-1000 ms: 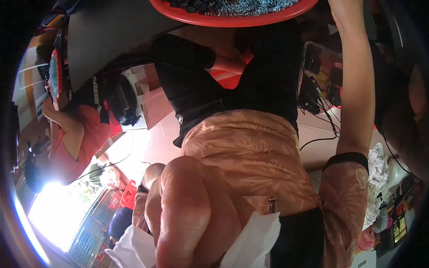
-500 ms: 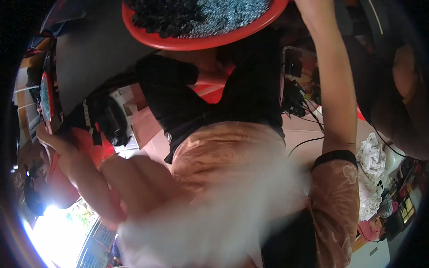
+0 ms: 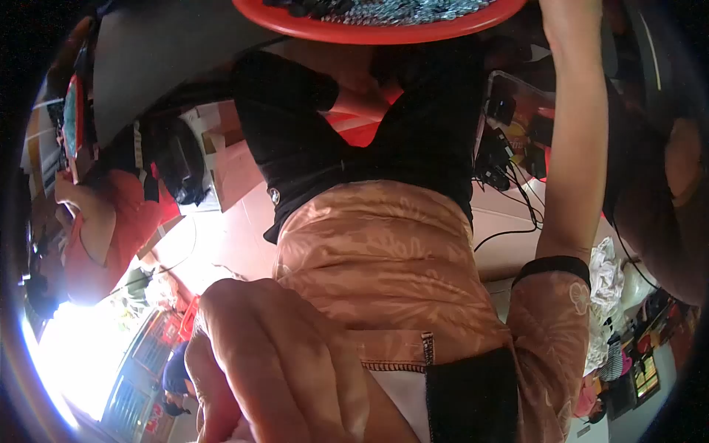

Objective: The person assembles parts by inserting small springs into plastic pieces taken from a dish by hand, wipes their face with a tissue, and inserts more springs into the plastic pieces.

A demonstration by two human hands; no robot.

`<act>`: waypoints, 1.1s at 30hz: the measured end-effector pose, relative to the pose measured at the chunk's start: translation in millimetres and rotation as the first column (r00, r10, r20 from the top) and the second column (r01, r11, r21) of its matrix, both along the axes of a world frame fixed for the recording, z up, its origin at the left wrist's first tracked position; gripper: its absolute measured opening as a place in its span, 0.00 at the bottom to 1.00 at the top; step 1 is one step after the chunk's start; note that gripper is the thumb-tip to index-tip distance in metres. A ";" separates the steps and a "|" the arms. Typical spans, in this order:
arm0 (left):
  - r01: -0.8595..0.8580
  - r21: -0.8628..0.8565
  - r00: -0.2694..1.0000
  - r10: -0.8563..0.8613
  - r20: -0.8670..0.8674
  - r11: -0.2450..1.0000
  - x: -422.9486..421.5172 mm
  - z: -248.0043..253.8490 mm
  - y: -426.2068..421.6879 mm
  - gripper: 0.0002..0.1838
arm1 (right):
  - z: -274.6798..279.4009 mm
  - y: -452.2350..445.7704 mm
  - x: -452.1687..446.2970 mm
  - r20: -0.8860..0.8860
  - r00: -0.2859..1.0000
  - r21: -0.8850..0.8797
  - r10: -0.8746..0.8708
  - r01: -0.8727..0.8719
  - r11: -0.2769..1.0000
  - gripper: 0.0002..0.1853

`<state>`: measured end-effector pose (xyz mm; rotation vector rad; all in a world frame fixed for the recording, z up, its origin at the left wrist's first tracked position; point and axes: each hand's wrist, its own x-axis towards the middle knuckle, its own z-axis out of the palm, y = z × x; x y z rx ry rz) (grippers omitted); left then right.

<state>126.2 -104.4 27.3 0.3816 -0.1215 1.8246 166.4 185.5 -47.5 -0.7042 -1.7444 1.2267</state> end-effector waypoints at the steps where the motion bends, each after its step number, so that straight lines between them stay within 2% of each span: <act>1: 0.003 -0.055 0.995 -0.009 -0.099 0.998 -5.2 0.9 -0.9 0.14 | -1.4 1.1 -0.6 0.023 0.999 -0.025 0.028 -0.027 0.999 0.04; 2: 0.004 -0.106 0.980 -0.025 -0.195 0.994 -9.1 1.1 -2.3 0.15 | -0.7 6.3 -0.1 0.045 0.998 -0.045 0.054 -0.052 0.998 0.04; 3: 0.000 -0.132 0.980 -0.026 -0.195 0.991 -9.3 1.7 -5.8 0.15 | -1.6 14.0 6.0 0.072 0.995 -0.063 0.075 -0.071 0.996 0.04; 5: 0.024 -0.165 0.984 -0.052 -0.168 0.986 -5.5 2.0 -10.3 0.16 | -77.7 115.5 55.9 -0.087 0.991 -0.130 0.103 -0.114 0.985 0.10; 6: 0.051 -0.149 0.983 -0.076 -0.166 0.987 -7.1 1.0 -8.1 0.15 | -33.9 59.9 33.1 0.019 0.999 -0.019 0.042 -0.041 0.999 0.09; 8: 0.073 -0.178 0.974 -0.109 -0.199 0.981 -13.0 4.8 -1.8 0.13 | -8.7 19.7 15.8 0.111 0.994 0.077 -0.015 0.007 0.997 0.06; 10: -0.080 -0.184 0.969 0.033 -0.244 0.980 -3.1 8.6 0.8 0.12 | -4.6 14.0 9.8 0.129 0.991 0.129 -0.038 0.021 0.991 0.05; 12: 0.047 -0.293 0.961 -0.123 -0.246 0.955 -4.3 15.1 -0.3 0.09 | -8.6 19.8 9.3 0.104 0.994 0.125 -0.026 0.013 0.992 0.05; 14: 0.038 0.053 0.997 -0.041 0.064 0.998 28.5 -1.6 14.3 0.18 | -3.9 15.0 6.5 0.118 0.992 0.045 -0.050 0.044 0.998 0.05; 16: -0.092 0.106 0.981 0.071 0.182 0.990 49.6 -8.5 12.1 0.25 | -1.7 11.4 6.3 0.120 0.992 0.042 -0.051 0.046 0.998 0.05; 17: -0.108 0.125 0.976 0.081 0.202 0.986 53.8 -11.8 13.2 0.24 | -0.3 10.8 6.6 0.122 0.991 0.045 -0.053 0.048 0.998 0.05; 19: -0.063 0.089 0.994 0.054 0.095 0.994 42.7 -15.0 13.2 0.22 | 2.6 8.6 7.4 0.171 0.978 0.077 -0.121 0.109 0.991 0.04; 21: -0.042 0.041 0.996 0.045 -0.077 0.998 26.0 -12.5 13.4 0.20 | -5.8 17.4 8.7 0.102 0.993 0.119 -0.061 0.049 0.992 0.04; 22: -0.055 0.028 0.986 0.059 -0.159 0.998 20.7 -12.7 11.8 0.18 | -5.1 17.4 8.0 0.069 0.997 0.040 -0.023 0.020 0.999 0.04; 26: -0.140 0.056 0.883 0.150 -0.445 0.989 2.5 -17.0 7.1 0.14 | -5.9 19.8 12.0 0.108 0.992 0.167 -0.069 0.050 0.985 0.05; 28: -0.169 0.086 0.836 0.189 -0.515 0.982 -0.1 -21.3 6.0 0.12 | -1.4 18.9 13.5 0.118 0.990 0.109 -0.075 0.062 0.992 0.05; 30: -0.200 -0.075 0.880 0.146 -0.452 0.977 3.1 -15.3 4.0 0.06 | -2.1 17.7 10.1 0.109 0.992 0.090 -0.067 0.058 0.994 0.05; 33: -0.198 -0.084 0.892 0.144 -0.428 0.977 3.4 -16.5 5.1 0.05 | -4.4 18.6 11.4 0.096 0.994 0.089 -0.059 0.050 0.995 0.04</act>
